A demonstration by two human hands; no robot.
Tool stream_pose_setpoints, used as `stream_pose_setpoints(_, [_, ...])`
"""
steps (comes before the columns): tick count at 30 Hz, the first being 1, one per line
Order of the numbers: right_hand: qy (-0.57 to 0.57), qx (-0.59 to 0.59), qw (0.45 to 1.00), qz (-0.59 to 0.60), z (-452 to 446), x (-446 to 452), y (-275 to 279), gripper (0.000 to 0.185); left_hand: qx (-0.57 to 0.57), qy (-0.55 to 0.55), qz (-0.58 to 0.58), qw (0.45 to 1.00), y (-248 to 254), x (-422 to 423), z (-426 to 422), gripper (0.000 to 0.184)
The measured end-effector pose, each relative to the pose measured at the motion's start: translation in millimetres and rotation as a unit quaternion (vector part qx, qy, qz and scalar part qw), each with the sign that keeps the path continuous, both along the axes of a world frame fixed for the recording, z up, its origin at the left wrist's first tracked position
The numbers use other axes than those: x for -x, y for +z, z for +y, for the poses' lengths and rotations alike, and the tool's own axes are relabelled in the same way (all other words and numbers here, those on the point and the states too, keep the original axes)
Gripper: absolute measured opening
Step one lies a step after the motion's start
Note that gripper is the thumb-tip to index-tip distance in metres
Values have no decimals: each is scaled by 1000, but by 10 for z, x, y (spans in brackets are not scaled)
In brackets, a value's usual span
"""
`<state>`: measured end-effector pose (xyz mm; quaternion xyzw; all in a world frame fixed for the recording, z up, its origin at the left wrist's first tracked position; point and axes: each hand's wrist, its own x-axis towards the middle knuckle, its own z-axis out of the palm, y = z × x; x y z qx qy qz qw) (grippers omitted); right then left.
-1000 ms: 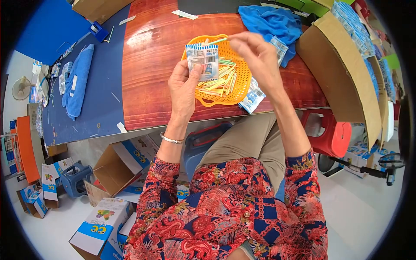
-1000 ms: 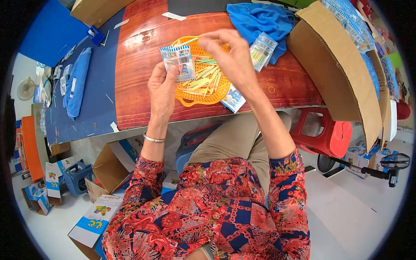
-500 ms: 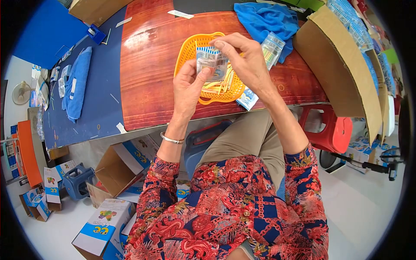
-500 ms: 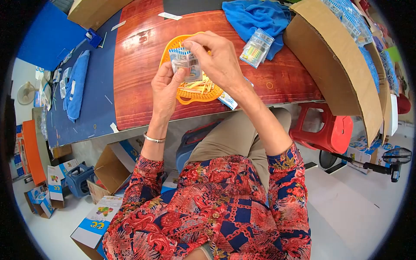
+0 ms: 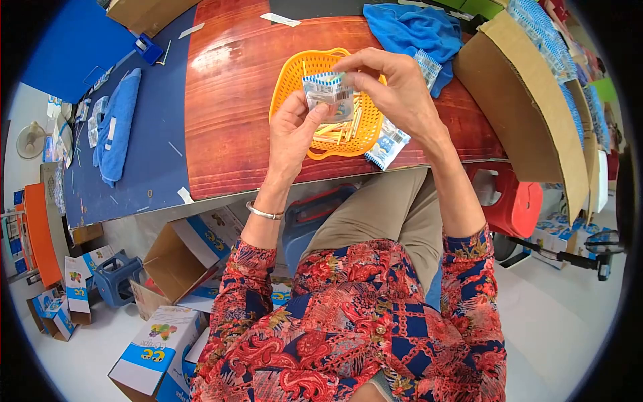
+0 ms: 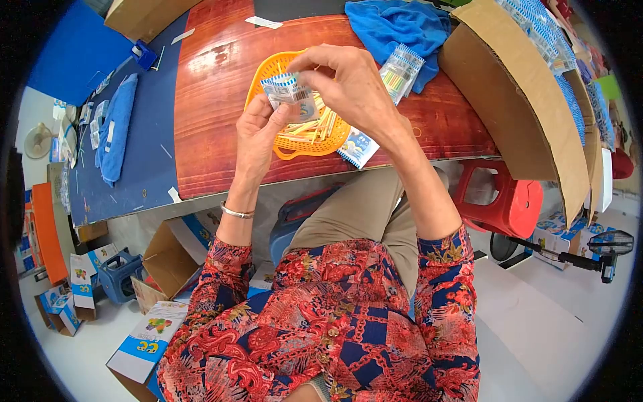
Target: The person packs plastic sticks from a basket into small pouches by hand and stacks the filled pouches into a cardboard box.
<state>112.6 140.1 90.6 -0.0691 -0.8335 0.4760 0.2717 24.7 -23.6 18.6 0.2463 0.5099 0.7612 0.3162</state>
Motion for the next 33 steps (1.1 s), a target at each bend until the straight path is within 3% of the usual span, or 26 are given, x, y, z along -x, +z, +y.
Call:
stream_pose_setpoints(4, [-11, -27, 1000, -1, 14, 18, 14, 17, 7, -15, -15, 1000, 40, -32, -8, 21])
stream_pose_setpoints(7, [31, -163, 985, 40, 35, 40, -35, 16, 17, -18, -20, 1000, -60, 6, -13, 21])
stream_pose_setpoints(10, [32, -175, 984, 34, 11, 56, -70, 17, 22, -25, -13, 999, -121, 21, -19, 20])
stream_pose_setpoints(13, [23, 8, 998, -52, -66, -29, 45, 15, 6, -11, -30, 999, -55, -6, 15, 19])
stream_pose_setpoints(15, [15, 34, 995, -92, -25, -61, -50, 14, -21, 9, -74, 997, 33, -33, 37, 19])
stream_pose_setpoints(18, [8, 82, 995, -60, -14, -89, -192, 13, 7, 7, -22, 1000, 0, 11, 8, 19])
stream_pose_setpoints(21, [15, 101, 995, -24, -21, -89, -323, 12, 62, 57, 125, 989, -23, 38, -34, 19])
stream_pose_setpoints(23, [45, 148, 987, -43, -41, -107, -381, 11, 36, 49, 79, 995, -36, 51, -33, 20])
stream_pose_setpoints(27, [-32, 177, 984, 1, -61, -100, -461, 10, -16, 11, -12, 1000, 1, 48, 26, 18])
stream_pose_setpoints(33, [-10, 255, 967, 3, -82, -90, -507, 14, 29, 3, -24, 999, 49, 11, 44, 26])
